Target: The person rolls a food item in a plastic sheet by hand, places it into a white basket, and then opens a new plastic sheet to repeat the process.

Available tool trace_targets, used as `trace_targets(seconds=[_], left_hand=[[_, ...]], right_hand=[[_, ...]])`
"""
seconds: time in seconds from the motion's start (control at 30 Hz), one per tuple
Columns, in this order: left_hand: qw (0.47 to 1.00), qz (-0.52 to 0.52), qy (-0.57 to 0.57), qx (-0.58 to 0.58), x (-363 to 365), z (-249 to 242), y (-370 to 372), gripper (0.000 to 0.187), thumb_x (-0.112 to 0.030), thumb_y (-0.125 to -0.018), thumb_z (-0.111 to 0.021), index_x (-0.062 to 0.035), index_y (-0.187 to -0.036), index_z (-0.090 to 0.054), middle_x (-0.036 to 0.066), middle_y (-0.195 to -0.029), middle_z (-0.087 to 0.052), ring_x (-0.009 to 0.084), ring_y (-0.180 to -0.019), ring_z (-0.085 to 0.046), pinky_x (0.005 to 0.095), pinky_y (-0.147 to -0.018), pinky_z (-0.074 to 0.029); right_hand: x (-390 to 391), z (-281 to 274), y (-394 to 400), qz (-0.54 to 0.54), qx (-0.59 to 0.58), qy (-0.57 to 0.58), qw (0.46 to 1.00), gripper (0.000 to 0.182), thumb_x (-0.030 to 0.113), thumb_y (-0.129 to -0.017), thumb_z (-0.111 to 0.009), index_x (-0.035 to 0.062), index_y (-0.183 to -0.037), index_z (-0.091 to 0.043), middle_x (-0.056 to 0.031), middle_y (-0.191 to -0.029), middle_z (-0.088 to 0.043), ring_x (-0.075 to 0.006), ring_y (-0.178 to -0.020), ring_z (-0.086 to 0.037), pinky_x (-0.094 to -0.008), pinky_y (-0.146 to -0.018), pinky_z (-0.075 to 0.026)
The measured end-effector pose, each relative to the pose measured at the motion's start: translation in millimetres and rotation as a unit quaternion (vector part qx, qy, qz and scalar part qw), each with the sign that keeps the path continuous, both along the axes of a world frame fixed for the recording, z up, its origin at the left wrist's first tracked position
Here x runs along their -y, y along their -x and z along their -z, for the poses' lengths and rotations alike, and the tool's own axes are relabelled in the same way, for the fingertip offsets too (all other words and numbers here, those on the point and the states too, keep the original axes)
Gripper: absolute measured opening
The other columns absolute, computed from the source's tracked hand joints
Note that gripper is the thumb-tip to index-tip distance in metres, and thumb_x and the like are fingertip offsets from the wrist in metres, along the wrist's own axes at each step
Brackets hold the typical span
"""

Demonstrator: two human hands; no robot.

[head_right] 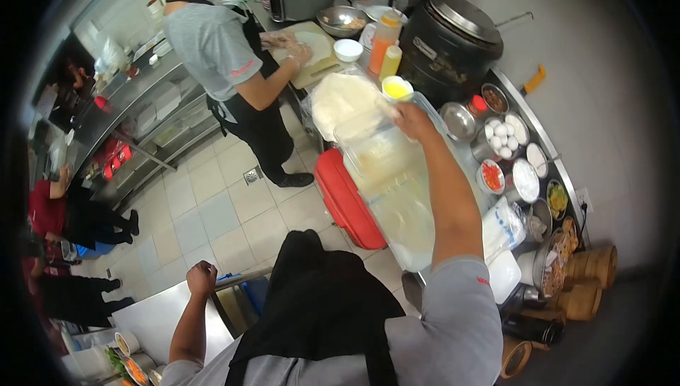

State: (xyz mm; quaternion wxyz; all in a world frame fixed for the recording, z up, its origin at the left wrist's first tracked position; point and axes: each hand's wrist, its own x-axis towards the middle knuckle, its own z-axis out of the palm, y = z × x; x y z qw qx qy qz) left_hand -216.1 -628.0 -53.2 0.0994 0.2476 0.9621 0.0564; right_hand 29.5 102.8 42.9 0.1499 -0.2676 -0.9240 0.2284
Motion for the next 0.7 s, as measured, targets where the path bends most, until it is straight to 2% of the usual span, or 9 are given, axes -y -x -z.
trace_targets(seconds=[0.03,0.07,0.23,0.3,0.43,0.47,0.53,0.67,0.7], left_hand=[[1.0,-0.01,0.004,0.003,-1,1,0,0.023,-0.028,-0.088,-0.068,-0.0065,-0.085,-0.076,0.015,-0.083,-0.075,0.0347,-0.079,-0.072,0.0451,-0.079,-0.056],[1.0,-0.019,0.009,0.005,0,1,0,0.023,-0.028,-0.088,-0.068,-0.0063,-0.085,-0.076,0.015,-0.083,-0.075,0.0343,-0.079,-0.072,0.0449,-0.079,-0.056],[0.999,-0.006,0.033,0.009,-9,-7,-4,0.025,-0.029,-0.089,-0.067,-0.0062,-0.086,-0.076,0.014,-0.083,-0.075,0.0341,-0.078,-0.072,0.0446,-0.077,-0.057],[0.999,0.012,0.041,0.004,-4,-1,0,0.026,-0.031,-0.09,-0.068,-0.006,-0.09,-0.075,0.012,-0.081,-0.076,0.0328,-0.075,-0.073,0.0438,-0.075,-0.057],[0.997,-0.041,-0.04,0.046,-10,7,7,0.025,-0.029,-0.089,-0.074,-0.0055,-0.097,-0.074,0.011,-0.085,-0.075,0.0287,-0.079,-0.072,0.0407,-0.075,-0.057],[0.998,-0.029,-0.034,0.048,-14,15,18,0.025,-0.029,-0.089,-0.074,-0.0055,-0.097,-0.074,0.011,-0.085,-0.075,0.0287,-0.079,-0.072,0.0407,-0.075,-0.057],[0.986,0.014,-0.146,0.074,-51,15,27,0.02,-0.022,-0.09,-0.074,-0.0033,-0.096,-0.073,0.013,-0.09,-0.073,0.0279,-0.085,-0.071,0.0388,-0.079,-0.055],[0.914,0.224,-0.288,0.176,-192,10,28,0.012,-0.006,-0.092,-0.071,0.002,-0.1,-0.072,0.014,-0.098,-0.072,0.0218,-0.091,-0.069,0.0353,-0.085,-0.055],[0.892,0.273,-0.291,0.213,-238,-14,13,0.011,-0.004,-0.093,-0.07,0.0023,-0.102,-0.071,0.015,-0.1,-0.072,0.0232,-0.093,-0.069,0.0344,-0.088,-0.055]], right_hand=[[-4,-9,1,0.041,0.002,0.076,0.996,0.023,0.023,-0.087,-0.076,0.0087,-0.104,-0.07,-0.0093,-0.092,-0.071,-0.0227,-0.083,-0.067,-0.0375,-0.077,-0.053],[-18,4,2,0.054,-0.063,0.062,0.995,0.019,0.022,-0.089,-0.075,0.0056,-0.098,-0.07,-0.0052,-0.082,-0.068,-0.0154,-0.077,-0.063,-0.0338,-0.074,-0.051],[-6,-37,-19,0.091,-0.225,0.209,0.947,0.021,0.022,-0.091,-0.076,0.0031,-0.098,-0.069,-0.0023,-0.087,-0.07,-0.0113,-0.077,-0.063,-0.0294,-0.071,-0.051],[38,-82,-39,0.104,-0.292,0.343,0.887,0.023,0.024,-0.091,-0.077,0.0045,-0.101,-0.069,0.0,-0.09,-0.07,-0.0095,-0.079,-0.063,-0.0285,-0.07,-0.052],[88,-83,-99,0.158,-0.232,0.361,0.889,0.025,0.024,-0.093,-0.075,0.004,-0.107,-0.069,0.0008,-0.091,-0.069,-0.0076,-0.079,-0.063,-0.0258,-0.07,-0.051],[100,-75,-115,0.171,-0.233,0.363,0.886,0.025,0.024,-0.093,-0.075,0.004,-0.107,-0.069,0.0008,-0.091,-0.069,-0.0076,-0.079,-0.063,-0.0258,-0.07,-0.051],[125,-51,-140,0.198,-0.141,0.368,0.898,0.026,0.024,-0.093,-0.075,0.0034,-0.109,-0.069,-0.0002,-0.09,-0.069,-0.0069,-0.078,-0.062,-0.0258,-0.07,-0.051],[180,-4,-158,0.21,-0.1,0.394,0.889,0.028,0.025,-0.093,-0.075,0.0012,-0.107,-0.068,-0.0022,-0.089,-0.069,-0.0092,-0.077,-0.061,-0.0273,-0.07,-0.05],[187,1,-160,0.214,-0.076,0.406,0.885,0.031,0.026,-0.092,-0.076,0.0005,-0.106,-0.067,-0.0039,-0.09,-0.07,-0.0114,-0.078,-0.062,-0.0289,-0.072,-0.051]])
